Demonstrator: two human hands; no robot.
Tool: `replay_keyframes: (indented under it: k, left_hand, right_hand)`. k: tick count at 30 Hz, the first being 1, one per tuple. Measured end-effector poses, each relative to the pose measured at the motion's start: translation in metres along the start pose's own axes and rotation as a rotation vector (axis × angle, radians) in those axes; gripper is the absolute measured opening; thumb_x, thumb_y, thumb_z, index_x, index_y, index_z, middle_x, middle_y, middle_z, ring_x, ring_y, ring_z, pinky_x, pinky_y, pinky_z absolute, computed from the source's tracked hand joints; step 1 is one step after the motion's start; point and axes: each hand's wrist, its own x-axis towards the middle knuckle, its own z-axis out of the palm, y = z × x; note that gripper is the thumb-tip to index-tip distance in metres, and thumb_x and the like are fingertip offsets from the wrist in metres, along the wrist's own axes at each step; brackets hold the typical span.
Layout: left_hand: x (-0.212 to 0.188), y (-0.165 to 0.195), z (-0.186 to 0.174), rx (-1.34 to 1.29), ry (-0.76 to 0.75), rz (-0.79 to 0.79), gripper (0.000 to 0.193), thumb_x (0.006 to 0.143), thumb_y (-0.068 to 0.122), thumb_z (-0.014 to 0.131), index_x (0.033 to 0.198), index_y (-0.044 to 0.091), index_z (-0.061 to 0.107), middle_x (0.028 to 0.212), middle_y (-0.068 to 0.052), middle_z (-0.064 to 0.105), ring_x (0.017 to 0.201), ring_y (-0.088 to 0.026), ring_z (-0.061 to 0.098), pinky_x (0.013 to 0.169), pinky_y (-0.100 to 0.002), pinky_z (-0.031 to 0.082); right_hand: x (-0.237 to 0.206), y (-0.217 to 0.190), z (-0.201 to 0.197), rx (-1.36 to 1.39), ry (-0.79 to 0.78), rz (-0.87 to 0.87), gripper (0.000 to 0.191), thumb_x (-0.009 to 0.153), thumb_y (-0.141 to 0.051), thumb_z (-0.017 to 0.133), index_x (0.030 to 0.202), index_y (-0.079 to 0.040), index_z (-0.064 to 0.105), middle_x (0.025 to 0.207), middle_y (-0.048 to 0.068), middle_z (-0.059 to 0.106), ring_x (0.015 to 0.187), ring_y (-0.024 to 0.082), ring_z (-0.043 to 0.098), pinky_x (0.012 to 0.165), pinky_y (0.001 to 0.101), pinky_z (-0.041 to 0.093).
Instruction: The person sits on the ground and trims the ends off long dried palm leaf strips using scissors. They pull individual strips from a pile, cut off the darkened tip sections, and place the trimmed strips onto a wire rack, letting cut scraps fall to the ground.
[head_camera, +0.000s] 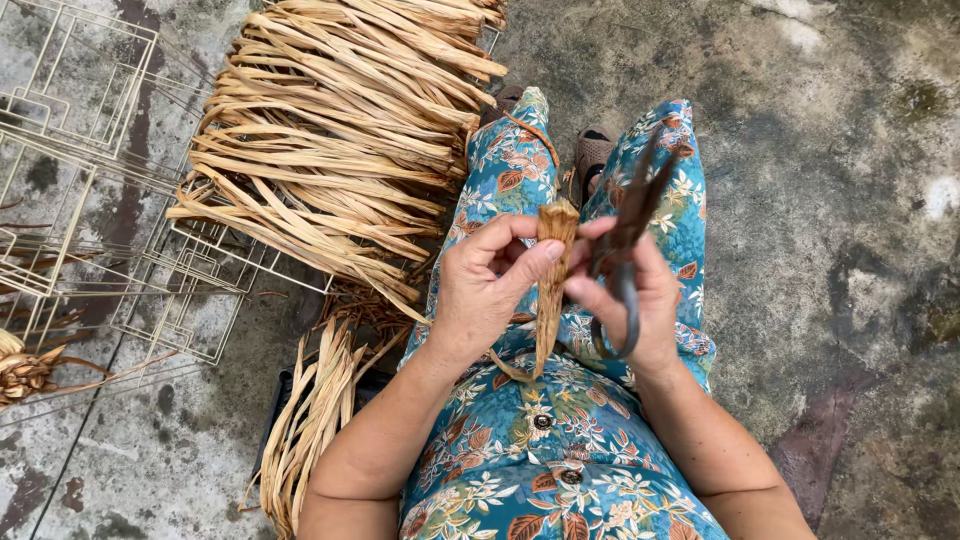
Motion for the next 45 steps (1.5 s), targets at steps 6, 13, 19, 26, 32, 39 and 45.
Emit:
replay_keyframes:
  k: [6,13,19,26,32,39,45]
  left_hand:
    - [0.001,-0.004,-0.003,-0.258,-0.086,-0.129,0.025,0.096,0.010,0.073,0.119,0.007,0.062,0.093,0.001,0.072,0.078,-0.002,0.062,0.066,-0.018,0.050]
    - [-0.007,0.002,0.001,-0.212,-0.152,-0.087,0.018,0.101,0.009,0.072,0.113,0.006,0.059,0.095,0.000,0.071,0.083,-0.003,0.065,0.067,-0.018,0.050]
    - [-0.023,0.035,0.005,0.133,0.067,0.119,0.017,0.096,0.002,0.077,0.107,0.003,0.064,0.101,-0.001,0.069,0.083,-0.003,0.065,0.072,-0.019,0.056]
    - [-0.043,0.071,-0.002,0.190,0.042,0.235,0.019,0.094,-0.002,0.076,0.111,0.000,0.067,0.114,-0.007,0.068,0.101,-0.012,0.071,0.087,-0.026,0.065]
    - [-0.050,0.077,-0.004,0.185,0.025,0.189,0.017,0.094,-0.001,0.077,0.108,0.001,0.068,0.112,-0.006,0.065,0.100,-0.012,0.069,0.088,-0.025,0.063]
    - [-0.056,0.067,-0.011,0.040,-0.060,0.146,0.014,0.096,0.000,0.076,0.103,0.002,0.064,0.110,-0.005,0.062,0.100,-0.010,0.063,0.091,-0.025,0.056]
    - [-0.057,0.060,-0.003,-0.100,-0.015,0.045,0.023,0.093,0.001,0.075,0.111,0.003,0.061,0.105,-0.003,0.066,0.097,-0.008,0.065,0.090,-0.025,0.056]
  right_hand:
    - [0.015,-0.004,-0.007,0.144,0.095,-0.055,0.056,0.089,-0.002,0.080,0.136,-0.005,0.051,0.110,0.013,0.071,0.092,0.015,0.067,0.081,0.0269,0.056]
    - [0.013,-0.015,-0.001,0.193,0.048,-0.008,0.056,0.087,0.000,0.080,0.135,-0.005,0.051,0.108,0.012,0.071,0.092,0.016,0.069,0.080,0.0281,0.058]
    - [0.007,-0.027,0.017,0.142,0.013,-0.017,0.055,0.089,0.005,0.079,0.136,-0.003,0.052,0.108,0.011,0.070,0.097,0.015,0.067,0.084,0.0270,0.055]
    - [-0.003,-0.038,0.032,0.064,-0.087,-0.125,0.050,0.093,0.005,0.076,0.137,-0.004,0.053,0.109,0.009,0.067,0.103,0.015,0.066,0.093,0.0302,0.055]
    - [-0.011,-0.043,0.039,-0.016,-0.094,-0.176,0.047,0.097,0.005,0.075,0.138,-0.004,0.053,0.108,0.007,0.065,0.102,0.013,0.064,0.096,0.0307,0.054]
    - [-0.020,-0.039,0.046,0.011,-0.076,-0.188,0.047,0.096,0.003,0.075,0.137,-0.005,0.052,0.107,0.007,0.063,0.101,0.012,0.062,0.091,0.0274,0.053]
    - [-0.022,-0.034,0.044,0.067,-0.051,-0.172,0.048,0.096,0.005,0.071,0.136,-0.006,0.047,0.107,0.008,0.062,0.099,0.012,0.061,0.089,0.0277,0.053]
